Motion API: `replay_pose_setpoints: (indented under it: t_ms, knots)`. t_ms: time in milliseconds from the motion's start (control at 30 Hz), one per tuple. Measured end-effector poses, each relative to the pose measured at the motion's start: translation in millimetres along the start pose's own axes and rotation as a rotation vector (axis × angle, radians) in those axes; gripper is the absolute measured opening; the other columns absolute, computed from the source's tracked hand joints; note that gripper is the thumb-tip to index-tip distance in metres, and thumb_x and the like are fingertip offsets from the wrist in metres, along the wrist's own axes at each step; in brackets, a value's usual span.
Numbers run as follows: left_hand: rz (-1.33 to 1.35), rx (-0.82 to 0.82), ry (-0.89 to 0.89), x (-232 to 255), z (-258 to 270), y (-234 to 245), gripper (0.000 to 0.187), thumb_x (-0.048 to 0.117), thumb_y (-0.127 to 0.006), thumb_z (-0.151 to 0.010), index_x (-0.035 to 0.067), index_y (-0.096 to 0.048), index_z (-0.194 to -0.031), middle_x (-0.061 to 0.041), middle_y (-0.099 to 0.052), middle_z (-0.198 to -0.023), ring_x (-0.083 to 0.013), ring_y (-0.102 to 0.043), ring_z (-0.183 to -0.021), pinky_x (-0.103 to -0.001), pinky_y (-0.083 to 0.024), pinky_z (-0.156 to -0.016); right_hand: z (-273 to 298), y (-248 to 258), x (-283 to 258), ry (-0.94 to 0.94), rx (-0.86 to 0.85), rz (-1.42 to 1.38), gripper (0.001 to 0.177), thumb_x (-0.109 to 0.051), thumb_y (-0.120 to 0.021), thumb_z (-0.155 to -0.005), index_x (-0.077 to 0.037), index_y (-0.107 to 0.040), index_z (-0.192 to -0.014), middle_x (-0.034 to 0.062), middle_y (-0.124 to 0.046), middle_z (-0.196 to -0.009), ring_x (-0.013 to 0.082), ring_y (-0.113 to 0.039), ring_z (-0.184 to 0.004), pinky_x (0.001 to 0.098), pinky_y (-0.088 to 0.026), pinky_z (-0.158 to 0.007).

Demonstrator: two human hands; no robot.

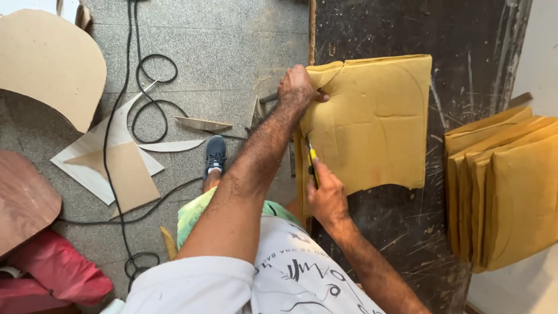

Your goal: The person uses a utility knife to cut a large sheet of yellow foam on a workbench. They follow a pre-drawn outline, carefully trimming the edges to shape the foam piece. The person rotates the foam and adjusts their grip to complete the cuts along the curved lines.

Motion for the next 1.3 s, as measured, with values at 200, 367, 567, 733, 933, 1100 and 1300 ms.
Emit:
replay_pose_setpoints:
  t_ms: [200,367,567,733,933,1100,1300]
  knots:
    - [0.466,0.034,-0.011,-21,40,17,0.134,0.038,-0.107,-0.05,0.004,-0.032,-0.155,-0.032,-0.054,-0.145,-0.0467,-0.052,-0.139,-0.056,-0.041,-0.121,3,-7,16,-0.048,0.003,-0.057,0.052,-0.009,-0.064,-0.089,-0.014,-0.058,-0.14,0.0245,-0.07,-0.118,0.0436,-0.069,-0.109,0.0515,-0.06,-0.088]
    - [0.76,0.165,0.019,-43,57,8,0.119,-0.001,-0.076,-0.068,0.011,-0.01,-0.166,-0.023,-0.061,-0.121,-0.0325,-0.069,-0.106,-0.044,-0.057,-0.096,3,-7,13,-0.172,-0.054,-0.07,0.055,-0.015,-0.061,-0.092,-0.021,-0.048,-0.145,0.025,-0.068,-0.119,0.0455,-0.069,-0.109,0.0553,-0.059,-0.092]
    - [0.175,-0.034,-0.373,-24,41,-23,0.1,0.019,-0.087,-0.066,0.03,-0.044,-0.155,-0.019,-0.064,-0.129,-0.0435,-0.066,-0.123,-0.054,-0.054,-0.106,2,-2,-2,-0.261,-0.134,0.043,0.055,-0.018,-0.059,-0.093,-0.026,-0.043,-0.145,0.0248,-0.071,-0.11,0.0486,-0.07,-0.103,0.06,-0.057,-0.088]
    - [-0.215,-0.1,-0.296,-21,4,-56,0.074,0.04,-0.082,-0.07,0.038,-0.051,-0.137,-0.008,-0.069,-0.117,-0.0348,-0.071,-0.114,-0.049,-0.059,-0.1,0,3,-8,-0.243,-0.072,-0.004,0.056,-0.017,-0.059,-0.091,-0.027,-0.046,-0.145,0.0258,-0.071,-0.111,0.048,-0.07,-0.102,0.0593,-0.058,-0.088]
    - [-0.284,-0.102,-0.238,-8,17,-47,0.067,0.039,-0.088,-0.068,0.024,-0.055,-0.124,-0.011,-0.072,-0.114,-0.0371,-0.071,-0.112,-0.051,-0.059,-0.098,-36,-5,-25,-0.129,0.037,0.03,0.055,-0.006,-0.058,-0.091,-0.011,-0.055,-0.146,0.0276,-0.071,-0.113,0.0457,-0.072,-0.101,0.0543,-0.062,-0.086]
    - [-0.275,-0.096,-0.229,8,35,-23,0.072,0.035,-0.096,-0.064,0.015,-0.052,-0.117,-0.015,-0.074,-0.112,-0.0406,-0.071,-0.113,-0.054,-0.058,-0.099,-31,-11,-22,-0.233,-0.05,0.1,0.053,-0.017,-0.057,-0.09,-0.015,-0.057,-0.143,0.0235,-0.072,-0.108,0.0467,-0.072,-0.098,0.061,-0.059,-0.086]
    - [-0.279,-0.146,-0.147,20,47,-12,0.051,0.024,-0.088,-0.079,0.01,-0.053,-0.113,-0.016,-0.074,-0.115,-0.0419,-0.068,-0.118,-0.055,-0.058,-0.1,-26,-12,-19,-0.233,-0.048,0.104,0.06,-0.009,-0.059,-0.094,-0.015,-0.051,-0.153,0.0231,-0.073,-0.101,0.0393,-0.075,-0.094,0.0498,-0.064,-0.083]
Point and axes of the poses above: each hand's wrist, its own z-axis away from the middle knuckle, its own y-axis out of the back of the hand, x = y × z, the point moved 3 cm from there along -z, towards the middle knuckle
